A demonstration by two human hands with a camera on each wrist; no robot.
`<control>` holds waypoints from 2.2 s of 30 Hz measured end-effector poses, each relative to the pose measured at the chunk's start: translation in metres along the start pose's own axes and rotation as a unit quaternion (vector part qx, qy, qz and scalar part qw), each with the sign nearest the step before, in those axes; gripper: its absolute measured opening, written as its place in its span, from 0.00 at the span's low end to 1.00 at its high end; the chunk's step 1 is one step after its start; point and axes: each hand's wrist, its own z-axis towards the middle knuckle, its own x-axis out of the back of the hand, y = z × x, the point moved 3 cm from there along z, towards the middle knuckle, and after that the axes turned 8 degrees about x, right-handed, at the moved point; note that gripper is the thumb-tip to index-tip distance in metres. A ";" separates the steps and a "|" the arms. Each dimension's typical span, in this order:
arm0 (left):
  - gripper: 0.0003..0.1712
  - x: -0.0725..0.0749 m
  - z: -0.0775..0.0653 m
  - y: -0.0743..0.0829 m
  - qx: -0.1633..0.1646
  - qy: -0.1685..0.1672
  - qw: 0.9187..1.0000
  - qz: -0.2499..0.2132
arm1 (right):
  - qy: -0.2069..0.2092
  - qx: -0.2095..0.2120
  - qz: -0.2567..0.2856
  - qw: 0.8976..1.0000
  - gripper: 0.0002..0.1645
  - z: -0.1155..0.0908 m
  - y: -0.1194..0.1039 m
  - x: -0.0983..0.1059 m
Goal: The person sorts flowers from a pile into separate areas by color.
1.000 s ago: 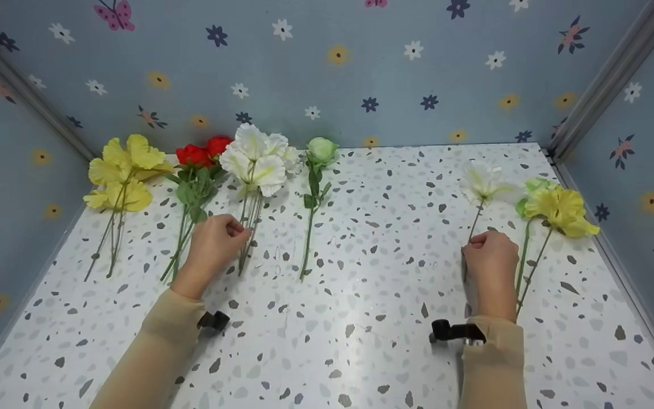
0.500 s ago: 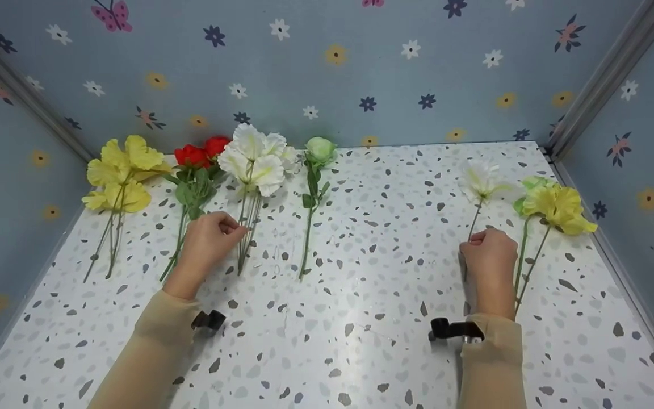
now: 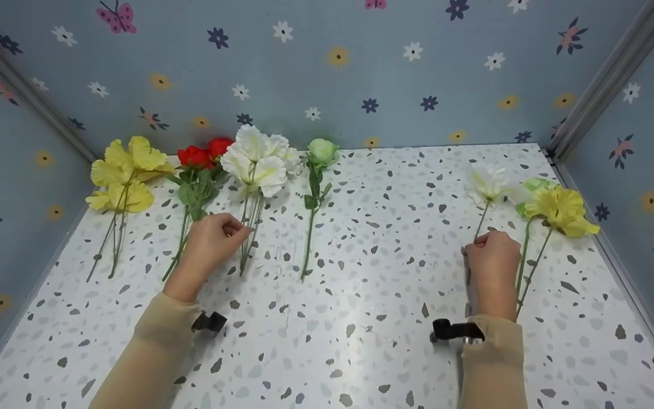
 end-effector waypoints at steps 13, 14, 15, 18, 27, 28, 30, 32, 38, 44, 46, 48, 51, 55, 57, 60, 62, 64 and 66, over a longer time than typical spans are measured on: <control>0.08 0.010 -0.019 0.029 -0.033 -0.016 0.996 -0.077 | 0.014 -0.022 0.278 0.960 0.25 -0.006 -0.037 0.017; 0.08 0.011 -0.022 0.034 -0.040 -0.016 0.995 -0.088 | 0.018 -0.012 0.319 0.948 0.23 -0.008 -0.045 0.017; 0.07 0.011 -0.026 0.038 -0.048 -0.018 0.994 -0.098 | 0.021 -0.001 0.357 0.934 0.21 -0.009 -0.054 0.016; 0.06 0.009 -0.038 0.052 -0.079 -0.027 0.989 -0.124 | 0.016 0.049 0.456 0.889 0.19 -0.017 -0.084 0.009; 0.05 -0.009 -0.073 0.086 -0.144 -0.080 0.962 -0.217 | -0.084 0.174 0.504 0.842 0.17 -0.047 -0.160 -0.039; 0.06 -0.012 -0.077 0.089 -0.146 -0.089 0.960 -0.221 | -0.091 0.181 0.501 0.842 0.17 -0.050 -0.165 -0.045; 0.07 -0.019 -0.082 0.093 -0.147 -0.110 0.958 -0.221 | -0.104 0.192 0.498 0.839 0.17 -0.055 -0.173 -0.055; 0.08 -0.026 -0.087 0.095 -0.144 -0.131 0.957 -0.215 | -0.116 0.204 0.495 0.837 0.17 -0.060 -0.179 -0.062; 0.07 -0.039 -0.093 0.097 -0.130 -0.174 0.948 -0.232 | -0.148 0.233 0.495 0.824 0.17 -0.069 -0.189 -0.072; 0.05 -0.040 -0.095 0.097 -0.137 -0.186 0.943 -0.241 | -0.116 0.231 0.503 0.825 0.18 -0.068 -0.188 -0.064; 0.05 -0.040 -0.095 0.098 -0.141 -0.193 0.942 -0.235 | -0.101 0.226 0.504 0.827 0.18 -0.067 -0.187 -0.061; 0.05 -0.040 -0.096 0.098 -0.143 -0.198 0.942 -0.229 | -0.092 0.225 0.504 0.829 0.18 -0.067 -0.187 -0.059; 0.06 -0.039 -0.096 0.099 -0.144 -0.200 0.944 -0.220 | -0.091 0.226 0.505 0.828 0.17 -0.068 -0.188 -0.057; 0.06 -0.037 -0.096 0.099 -0.148 -0.190 0.947 -0.214 | -0.088 0.226 0.515 0.822 0.17 -0.071 -0.191 -0.058; 0.06 -0.036 -0.096 0.099 -0.154 -0.177 0.949 -0.212 | -0.083 0.227 0.519 0.820 0.17 -0.072 -0.192 -0.059; 0.05 -0.035 -0.096 0.099 -0.165 -0.149 0.954 -0.203 | -0.082 0.231 0.518 0.819 0.17 -0.074 -0.195 -0.060; 0.05 -0.034 -0.096 0.099 -0.171 -0.132 0.956 -0.196 | -0.084 0.235 0.516 0.819 0.16 -0.075 -0.196 -0.062; 0.04 -0.033 -0.096 0.099 -0.178 -0.120 0.958 -0.190 | -0.088 0.242 0.514 0.818 0.16 -0.077 -0.198 -0.064; 0.04 -0.032 -0.097 0.099 -0.185 -0.113 0.959 -0.186 | -0.093 0.249 0.508 0.819 0.15 -0.079 -0.200 -0.067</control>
